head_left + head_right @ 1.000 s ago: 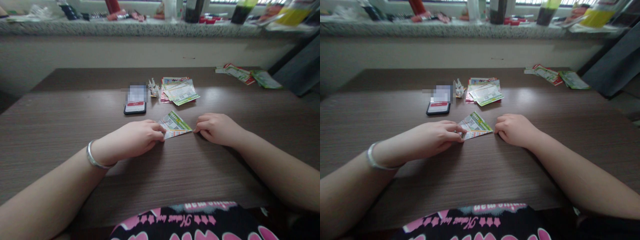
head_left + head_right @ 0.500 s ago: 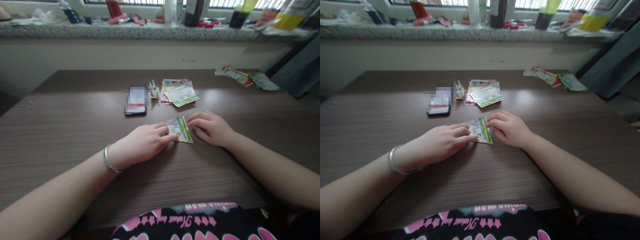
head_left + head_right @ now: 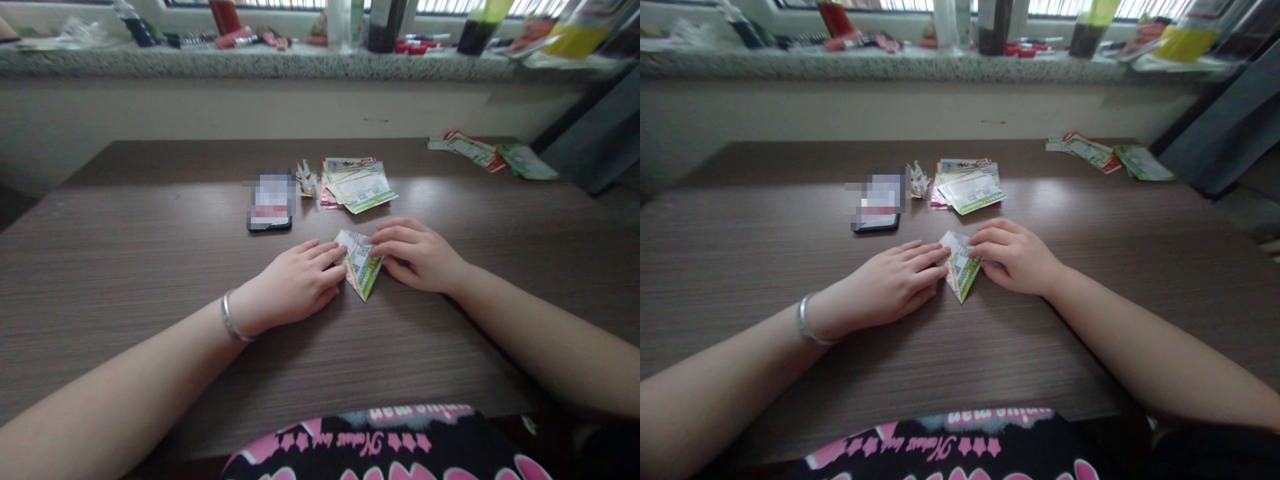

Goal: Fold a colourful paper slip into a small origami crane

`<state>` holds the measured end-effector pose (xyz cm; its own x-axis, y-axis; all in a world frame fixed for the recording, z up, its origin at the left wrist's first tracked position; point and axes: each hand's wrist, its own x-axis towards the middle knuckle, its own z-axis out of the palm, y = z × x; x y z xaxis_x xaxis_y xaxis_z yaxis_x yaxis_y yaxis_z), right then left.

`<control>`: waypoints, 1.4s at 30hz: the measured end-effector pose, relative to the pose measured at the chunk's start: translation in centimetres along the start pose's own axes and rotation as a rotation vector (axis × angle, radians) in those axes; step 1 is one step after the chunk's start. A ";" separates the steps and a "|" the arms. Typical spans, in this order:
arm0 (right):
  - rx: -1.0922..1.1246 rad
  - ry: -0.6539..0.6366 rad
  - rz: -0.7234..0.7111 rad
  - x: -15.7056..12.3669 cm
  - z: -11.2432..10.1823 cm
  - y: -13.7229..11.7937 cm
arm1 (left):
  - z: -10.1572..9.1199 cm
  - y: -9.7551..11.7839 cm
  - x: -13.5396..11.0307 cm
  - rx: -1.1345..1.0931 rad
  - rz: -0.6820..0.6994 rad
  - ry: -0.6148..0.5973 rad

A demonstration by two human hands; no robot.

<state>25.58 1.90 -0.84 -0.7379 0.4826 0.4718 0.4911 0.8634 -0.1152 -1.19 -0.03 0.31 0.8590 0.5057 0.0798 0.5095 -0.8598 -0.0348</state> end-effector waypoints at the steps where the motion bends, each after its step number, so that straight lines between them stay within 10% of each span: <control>1: 0.006 -0.004 -0.017 0.0 0.0 0.0 | 0.1 0.0 0.0 -0.019 -0.011 0.000; 17: 0.023 -0.103 -0.115 -0.2 0.2 0.1 | 1.0 -1.0 -0.1 -0.242 -0.077 -0.038; 22: 0.008 -0.098 -0.153 0.1 0.1 -0.1 | 1.3 -0.8 0.2 -0.139 -0.091 0.115; 42: 0.084 -0.168 -0.060 0.3 -0.2 -1.3 | 0.0 -0.4 0.5 -0.034 0.128 0.113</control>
<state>24.86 0.92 -0.37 -0.8349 0.4416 0.3286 0.4089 0.8972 -0.1669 -0.96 0.53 0.33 0.9045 0.3823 0.1888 0.3925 -0.9196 -0.0184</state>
